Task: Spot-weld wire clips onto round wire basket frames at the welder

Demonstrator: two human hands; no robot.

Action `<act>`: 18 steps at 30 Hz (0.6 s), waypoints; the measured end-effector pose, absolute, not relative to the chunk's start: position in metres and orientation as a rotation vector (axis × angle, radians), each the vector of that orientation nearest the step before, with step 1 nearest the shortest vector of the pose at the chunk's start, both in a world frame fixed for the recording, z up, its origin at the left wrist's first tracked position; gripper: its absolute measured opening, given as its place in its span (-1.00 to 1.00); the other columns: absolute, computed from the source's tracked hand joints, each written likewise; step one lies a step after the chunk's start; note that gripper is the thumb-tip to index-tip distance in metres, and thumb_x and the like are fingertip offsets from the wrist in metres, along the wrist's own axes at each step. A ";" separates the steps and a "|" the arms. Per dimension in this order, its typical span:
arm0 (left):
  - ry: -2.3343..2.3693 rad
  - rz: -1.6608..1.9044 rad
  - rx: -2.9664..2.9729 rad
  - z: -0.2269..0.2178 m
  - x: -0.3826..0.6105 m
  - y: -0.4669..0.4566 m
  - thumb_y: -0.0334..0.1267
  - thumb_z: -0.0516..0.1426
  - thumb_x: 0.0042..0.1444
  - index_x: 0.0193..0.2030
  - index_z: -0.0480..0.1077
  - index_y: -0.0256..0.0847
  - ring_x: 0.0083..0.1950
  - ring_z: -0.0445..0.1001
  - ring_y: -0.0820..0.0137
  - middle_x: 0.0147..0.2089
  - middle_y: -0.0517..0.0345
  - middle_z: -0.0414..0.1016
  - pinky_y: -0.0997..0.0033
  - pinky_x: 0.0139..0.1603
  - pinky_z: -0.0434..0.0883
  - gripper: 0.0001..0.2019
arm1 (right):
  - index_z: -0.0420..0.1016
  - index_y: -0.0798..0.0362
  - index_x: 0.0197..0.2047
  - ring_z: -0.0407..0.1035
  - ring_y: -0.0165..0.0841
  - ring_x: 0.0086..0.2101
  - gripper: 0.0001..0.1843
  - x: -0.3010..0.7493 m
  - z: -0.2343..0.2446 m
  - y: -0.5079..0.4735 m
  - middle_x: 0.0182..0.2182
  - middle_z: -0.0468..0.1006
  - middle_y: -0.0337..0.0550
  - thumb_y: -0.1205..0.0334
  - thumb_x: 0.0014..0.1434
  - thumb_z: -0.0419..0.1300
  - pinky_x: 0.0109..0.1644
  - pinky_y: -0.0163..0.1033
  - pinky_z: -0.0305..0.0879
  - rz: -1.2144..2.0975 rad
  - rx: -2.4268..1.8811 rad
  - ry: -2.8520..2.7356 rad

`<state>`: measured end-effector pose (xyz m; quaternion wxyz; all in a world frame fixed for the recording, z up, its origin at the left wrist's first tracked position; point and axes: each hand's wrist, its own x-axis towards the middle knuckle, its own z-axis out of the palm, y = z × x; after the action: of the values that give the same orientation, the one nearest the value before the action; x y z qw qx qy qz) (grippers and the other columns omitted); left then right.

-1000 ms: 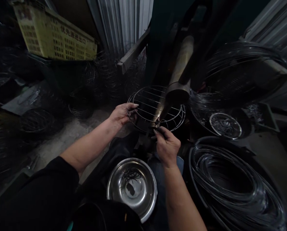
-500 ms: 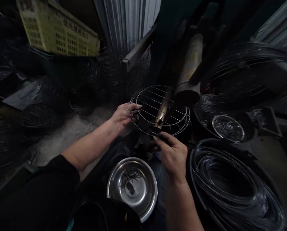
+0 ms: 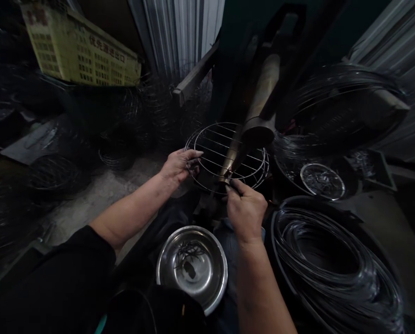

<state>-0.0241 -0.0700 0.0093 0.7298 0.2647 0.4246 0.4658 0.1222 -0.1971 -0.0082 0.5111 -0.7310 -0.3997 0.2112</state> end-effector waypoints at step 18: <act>0.957 1.020 0.562 0.006 -0.025 -0.056 -0.49 0.34 -0.22 -0.47 0.33 -0.25 -0.52 0.40 0.50 -0.52 0.24 0.42 0.49 -0.57 0.30 -0.74 | 0.64 0.11 -0.30 0.45 -0.41 -0.61 -0.65 0.099 -0.030 -0.188 -0.55 0.57 -0.26 0.08 -0.15 0.47 -0.61 -0.39 0.31 0.631 -1.294 -0.430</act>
<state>-0.0249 -0.0561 0.0055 0.7291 0.2549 0.4345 0.4633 0.0994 -0.1875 -0.0300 0.7307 -0.5880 -0.1955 0.2867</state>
